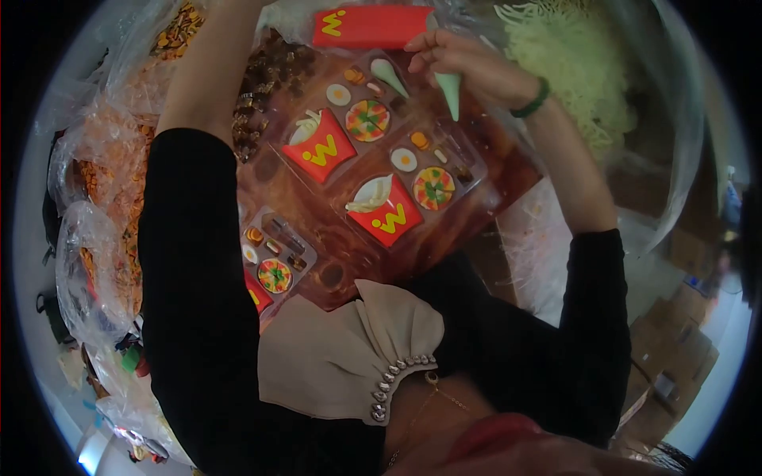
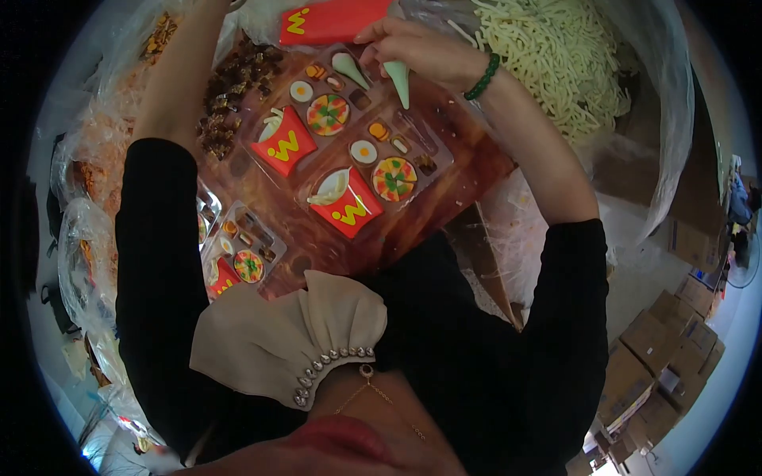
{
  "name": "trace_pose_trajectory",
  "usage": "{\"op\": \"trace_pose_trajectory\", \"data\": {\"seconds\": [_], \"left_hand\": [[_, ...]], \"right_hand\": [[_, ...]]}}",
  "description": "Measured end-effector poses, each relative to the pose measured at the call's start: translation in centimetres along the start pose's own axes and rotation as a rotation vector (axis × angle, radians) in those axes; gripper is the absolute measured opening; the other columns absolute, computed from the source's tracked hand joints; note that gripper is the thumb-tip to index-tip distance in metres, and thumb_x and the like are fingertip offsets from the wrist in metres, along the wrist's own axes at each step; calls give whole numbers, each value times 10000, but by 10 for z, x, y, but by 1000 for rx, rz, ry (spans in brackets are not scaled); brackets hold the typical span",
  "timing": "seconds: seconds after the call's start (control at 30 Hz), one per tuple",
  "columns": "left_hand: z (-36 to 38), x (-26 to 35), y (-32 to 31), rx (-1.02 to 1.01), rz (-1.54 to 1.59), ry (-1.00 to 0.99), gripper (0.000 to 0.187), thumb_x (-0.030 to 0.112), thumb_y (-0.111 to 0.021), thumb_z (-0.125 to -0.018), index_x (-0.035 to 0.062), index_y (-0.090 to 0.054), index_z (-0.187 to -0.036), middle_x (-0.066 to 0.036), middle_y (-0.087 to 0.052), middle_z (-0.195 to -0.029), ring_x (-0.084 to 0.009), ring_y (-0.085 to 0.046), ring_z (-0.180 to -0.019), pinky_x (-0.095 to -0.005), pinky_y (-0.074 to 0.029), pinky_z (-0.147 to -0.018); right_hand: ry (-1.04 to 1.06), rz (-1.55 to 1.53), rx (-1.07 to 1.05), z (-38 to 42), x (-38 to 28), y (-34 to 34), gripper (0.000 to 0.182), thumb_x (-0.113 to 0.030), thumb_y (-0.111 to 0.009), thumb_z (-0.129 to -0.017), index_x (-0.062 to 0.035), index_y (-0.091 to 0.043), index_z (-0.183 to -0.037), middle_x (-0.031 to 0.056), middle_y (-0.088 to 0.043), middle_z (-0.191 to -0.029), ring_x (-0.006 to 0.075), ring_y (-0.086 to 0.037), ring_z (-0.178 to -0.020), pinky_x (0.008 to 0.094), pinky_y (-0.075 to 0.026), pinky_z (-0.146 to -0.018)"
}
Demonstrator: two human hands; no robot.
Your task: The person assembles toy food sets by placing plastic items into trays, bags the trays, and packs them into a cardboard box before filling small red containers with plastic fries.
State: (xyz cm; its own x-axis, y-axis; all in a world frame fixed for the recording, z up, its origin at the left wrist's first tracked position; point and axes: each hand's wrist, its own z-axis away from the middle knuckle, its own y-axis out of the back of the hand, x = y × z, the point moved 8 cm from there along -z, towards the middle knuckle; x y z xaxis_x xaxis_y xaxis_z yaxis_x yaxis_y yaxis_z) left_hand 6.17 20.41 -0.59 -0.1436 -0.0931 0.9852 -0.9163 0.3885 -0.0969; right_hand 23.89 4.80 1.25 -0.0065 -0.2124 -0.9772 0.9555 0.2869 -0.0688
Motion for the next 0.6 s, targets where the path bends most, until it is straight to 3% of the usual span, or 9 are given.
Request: {"op": "trace_pose_trajectory", "data": {"seconds": [0.03,0.1,0.23,0.3,0.33,0.4,0.5,0.6], "left_hand": [[7,-2,-3,-5,33,23,426,-28,-592,-810,-37,-438,-1207,-175,-543,-1127,-301,-553,-1056,-397,-472,-898],[22,-4,-7,-15,96,65,422,-30,-589,-813,-37,-437,-1207,-174,-543,-1128,-300,-553,-1056,-396,-473,-899],[54,0,-8,-13,215,127,415,-34,-583,-818,-38,-437,-1207,-173,-542,-1128,-297,-553,-1057,-395,-473,-902],[73,8,-5,-4,271,145,412,-36,-580,-821,-38,-436,-1207,-173,-541,-1129,-296,-553,-1057,-395,-473,-904],[81,13,-4,0,297,150,410,-37,-579,-822,-38,-436,-1207,-173,-541,-1129,-295,-553,-1058,-394,-473,-904],[99,24,0,11,350,157,407,-39,-576,-825,-38,-436,-1207,-172,-541,-1129,-294,-553,-1058,-394,-474,-906],[127,41,7,28,428,161,402,-42,-571,-829,-38,-435,-1207,-171,-540,-1130,-292,-553,-1058,-393,-474,-908],[154,57,14,52,502,170,397,-45,-567,-833,-39,-434,-1207,-170,-540,-1130,-290,-553,-1059,-392,-474,-910]], "right_hand": [[-10,-7,9,10,3,-1,421,-221,-644,-824,-11,-492,-1156,79,-571,-1018,138,-537,-961,286,-435,-827],[191,319,-103,30,-8,-18,432,-182,-654,-812,-11,-479,-1169,82,-574,-1016,134,-530,-989,272,-421,-848],[158,572,-91,58,-11,-36,462,-122,-636,-824,-26,-403,-1212,63,-494,-1152,120,-470,-1042,254,-428,-853],[57,545,29,66,-8,-34,584,-173,-758,-728,-34,-431,-1191,61,-523,-1096,132,-497,-1004,270,-448,-823],[63,548,28,70,-8,-35,584,-173,-758,-728,-34,-431,-1191,61,-523,-1096,132,-497,-1004,270,-448,-823],[4,847,169,75,0,-23,637,-249,-823,-651,-37,-476,-1142,59,-554,-1020,144,-532,-919,283,-464,-777],[203,887,242,79,-1,-31,590,-266,-824,-646,-33,-517,-1092,69,-581,-956,143,-553,-854,286,-472,-746],[113,1072,370,84,-3,-33,558,-292,-803,-682,-34,-530,-1094,64,-595,-926,142,-569,-833,287,-481,-718]]}}
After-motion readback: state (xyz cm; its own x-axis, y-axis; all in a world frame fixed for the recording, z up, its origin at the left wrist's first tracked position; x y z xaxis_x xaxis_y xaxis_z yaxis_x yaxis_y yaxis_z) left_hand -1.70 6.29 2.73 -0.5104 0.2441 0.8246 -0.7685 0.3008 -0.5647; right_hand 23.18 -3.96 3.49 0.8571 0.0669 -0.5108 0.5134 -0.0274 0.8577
